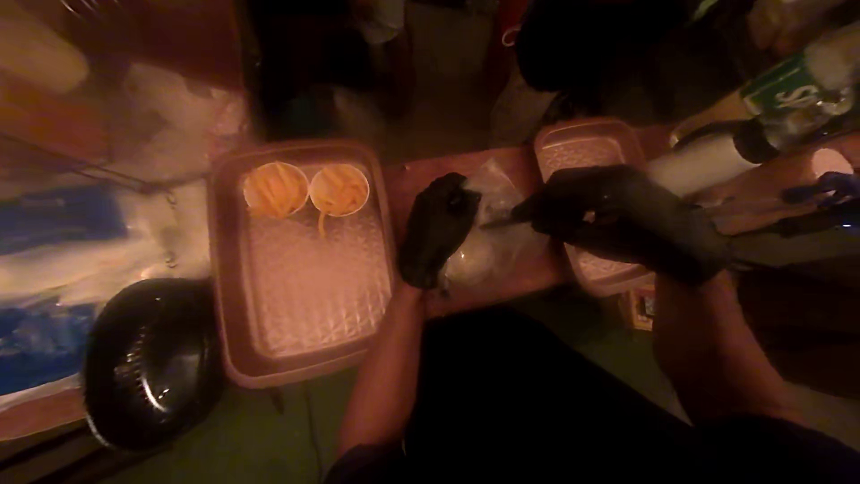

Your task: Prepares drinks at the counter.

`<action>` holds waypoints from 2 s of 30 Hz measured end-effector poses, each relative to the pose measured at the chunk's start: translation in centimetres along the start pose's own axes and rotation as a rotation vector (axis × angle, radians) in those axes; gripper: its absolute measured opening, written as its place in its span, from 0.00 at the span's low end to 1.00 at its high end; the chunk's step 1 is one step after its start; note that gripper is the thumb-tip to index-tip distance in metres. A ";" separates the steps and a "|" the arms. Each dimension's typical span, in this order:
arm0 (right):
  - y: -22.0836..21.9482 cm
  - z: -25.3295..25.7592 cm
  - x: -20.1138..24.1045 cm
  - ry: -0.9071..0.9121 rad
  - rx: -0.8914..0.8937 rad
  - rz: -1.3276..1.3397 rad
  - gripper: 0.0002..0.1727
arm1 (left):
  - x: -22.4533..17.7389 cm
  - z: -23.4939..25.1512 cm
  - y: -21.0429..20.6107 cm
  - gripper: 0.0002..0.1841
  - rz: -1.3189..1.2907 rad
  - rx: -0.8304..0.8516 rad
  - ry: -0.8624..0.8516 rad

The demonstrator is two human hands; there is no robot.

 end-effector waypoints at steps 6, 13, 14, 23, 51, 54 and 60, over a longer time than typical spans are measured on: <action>-0.9 0.4 0.7 -0.092 -0.056 -0.018 0.13 | 0.5 0.1 -0.6 0.21 0.188 0.142 0.151; 0.9 -0.3 0.3 -0.072 -0.207 0.012 0.13 | 1.6 -0.5 0.0 0.15 0.156 0.022 0.074; 1.0 -0.3 0.2 -0.086 -0.213 0.010 0.13 | 1.7 -0.9 0.0 0.15 0.145 -0.001 0.057; -0.5 -0.1 0.0 -0.119 -0.228 -0.054 0.14 | 2.2 -0.3 -0.6 0.21 0.117 0.021 0.156; 1.9 -1.6 -0.1 -0.228 -0.171 -0.266 0.15 | -1.7 4.3 -2.4 0.21 0.173 0.117 -0.003; 1.3 -1.2 -0.3 -0.224 -0.171 -0.252 0.16 | -2.6 5.0 -2.4 0.19 0.104 0.107 0.008; -0.7 -0.2 -1.6 -0.200 -0.111 -0.286 0.16 | -2.7 5.1 -2.6 0.16 -0.001 0.106 0.025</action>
Point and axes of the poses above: each hand's wrist, its own z-axis towards the middle knuckle, its own y-axis out of the back of the hand, x = y × z, the point moved 7 cm from there along z, towards the middle knuckle, and after that the axes turned 13 degrees about -z, right-handed, at the moved point
